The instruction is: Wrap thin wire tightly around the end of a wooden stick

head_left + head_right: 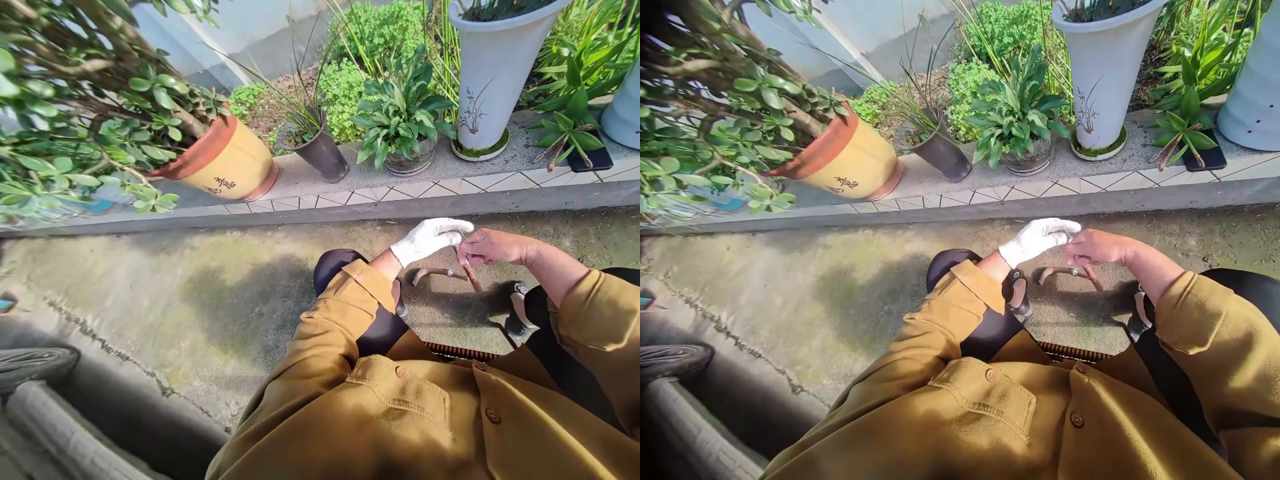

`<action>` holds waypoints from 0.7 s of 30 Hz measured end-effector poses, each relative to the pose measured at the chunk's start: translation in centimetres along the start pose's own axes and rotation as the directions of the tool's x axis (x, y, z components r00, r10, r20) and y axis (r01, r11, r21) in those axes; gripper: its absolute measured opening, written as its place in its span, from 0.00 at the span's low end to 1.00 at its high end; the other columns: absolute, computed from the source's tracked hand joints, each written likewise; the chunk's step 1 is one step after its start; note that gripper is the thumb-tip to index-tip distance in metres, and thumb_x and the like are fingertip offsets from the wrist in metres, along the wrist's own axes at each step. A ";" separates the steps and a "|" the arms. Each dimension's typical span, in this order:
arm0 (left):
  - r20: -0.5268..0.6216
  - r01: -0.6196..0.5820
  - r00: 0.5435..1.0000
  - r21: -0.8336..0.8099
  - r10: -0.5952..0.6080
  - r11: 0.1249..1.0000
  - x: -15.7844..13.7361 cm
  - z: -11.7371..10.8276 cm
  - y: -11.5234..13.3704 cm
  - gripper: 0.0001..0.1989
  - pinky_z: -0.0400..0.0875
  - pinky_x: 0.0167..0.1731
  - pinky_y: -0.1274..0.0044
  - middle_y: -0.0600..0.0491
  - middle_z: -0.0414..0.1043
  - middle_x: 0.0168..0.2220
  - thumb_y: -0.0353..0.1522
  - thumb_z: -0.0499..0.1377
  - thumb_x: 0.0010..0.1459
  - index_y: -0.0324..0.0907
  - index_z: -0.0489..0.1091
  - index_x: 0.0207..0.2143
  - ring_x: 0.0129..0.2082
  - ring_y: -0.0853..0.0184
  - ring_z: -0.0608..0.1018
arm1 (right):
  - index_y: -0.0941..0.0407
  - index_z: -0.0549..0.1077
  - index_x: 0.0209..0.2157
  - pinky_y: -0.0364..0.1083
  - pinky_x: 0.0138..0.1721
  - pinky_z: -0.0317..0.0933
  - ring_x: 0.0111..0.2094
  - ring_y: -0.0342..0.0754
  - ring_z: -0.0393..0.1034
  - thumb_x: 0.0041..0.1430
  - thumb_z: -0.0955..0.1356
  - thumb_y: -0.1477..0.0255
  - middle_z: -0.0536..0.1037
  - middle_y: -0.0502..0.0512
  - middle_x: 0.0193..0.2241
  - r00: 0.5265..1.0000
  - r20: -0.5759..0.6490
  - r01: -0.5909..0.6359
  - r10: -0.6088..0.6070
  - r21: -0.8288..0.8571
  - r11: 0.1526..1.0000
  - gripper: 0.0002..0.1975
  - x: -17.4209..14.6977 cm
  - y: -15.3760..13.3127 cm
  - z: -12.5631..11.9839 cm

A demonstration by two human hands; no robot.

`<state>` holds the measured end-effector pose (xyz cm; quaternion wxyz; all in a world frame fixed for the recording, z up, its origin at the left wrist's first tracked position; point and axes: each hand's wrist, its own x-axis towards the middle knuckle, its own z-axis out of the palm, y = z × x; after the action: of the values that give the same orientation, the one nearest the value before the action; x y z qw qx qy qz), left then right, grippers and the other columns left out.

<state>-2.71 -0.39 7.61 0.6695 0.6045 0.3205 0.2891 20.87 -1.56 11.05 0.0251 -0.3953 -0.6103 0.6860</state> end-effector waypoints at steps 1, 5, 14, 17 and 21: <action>-0.012 0.013 1.000 -0.043 -0.014 0.999 -0.2 0.1 0.4 0.23 0.76 0.65 0.62 0.38 0.85 0.60 0.39 0.77 0.58 0.37 0.86 0.53 0.58 0.55 0.85 | 0.55 0.82 0.29 0.47 0.28 0.50 0.23 0.42 0.53 0.57 0.75 0.42 0.64 0.49 0.19 1.000 -0.012 -0.012 0.012 0.010 1.000 0.28 -0.1 0.1 0.1; 0.022 0.106 0.994 -0.161 -0.104 0.981 -0.9 0.3 2.1 0.22 0.79 0.49 0.71 0.42 0.88 0.51 0.31 0.76 0.50 0.37 0.87 0.49 0.40 0.67 0.83 | 0.57 0.85 0.30 0.48 0.29 0.53 0.23 0.44 0.57 0.57 0.77 0.49 0.69 0.52 0.20 0.999 0.024 -0.026 0.027 -0.029 0.999 0.23 -0.2 0.0 0.3; 0.071 0.307 0.951 -0.091 -0.301 0.947 -1.0 1.1 3.7 0.16 0.76 0.33 0.76 0.52 0.83 0.35 0.26 0.71 0.49 0.36 0.82 0.42 0.30 0.70 0.80 | 0.61 0.86 0.39 0.48 0.32 0.55 0.26 0.46 0.61 0.61 0.71 0.46 0.78 0.58 0.23 0.974 0.224 0.000 0.035 -0.151 0.988 0.30 -0.1 0.2 0.2; 0.084 0.305 0.950 -0.043 -0.300 0.951 -0.8 1.4 3.7 0.12 0.77 0.36 0.74 0.52 0.82 0.33 0.25 0.69 0.51 0.35 0.81 0.40 0.30 0.70 0.80 | 0.62 0.86 0.39 0.49 0.32 0.56 0.26 0.47 0.63 0.63 0.70 0.44 0.79 0.60 0.23 0.974 0.226 0.006 0.031 -0.162 0.987 0.32 0.2 0.5 0.2; 0.059 0.305 0.951 -0.018 -0.303 0.952 -0.6 1.3 3.2 0.08 0.77 0.42 0.73 0.52 0.81 0.32 0.25 0.70 0.54 0.35 0.81 0.39 0.32 0.71 0.79 | 0.60 0.87 0.35 0.52 0.41 0.63 0.31 0.51 0.70 0.64 0.71 0.44 0.81 0.62 0.26 0.980 0.197 0.044 -0.008 -0.180 0.983 0.31 0.3 0.4 0.1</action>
<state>-2.04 -1.36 10.91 0.7228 0.5467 0.3869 0.1701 20.79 -1.57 10.54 -0.0624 -0.3189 -0.6755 0.6620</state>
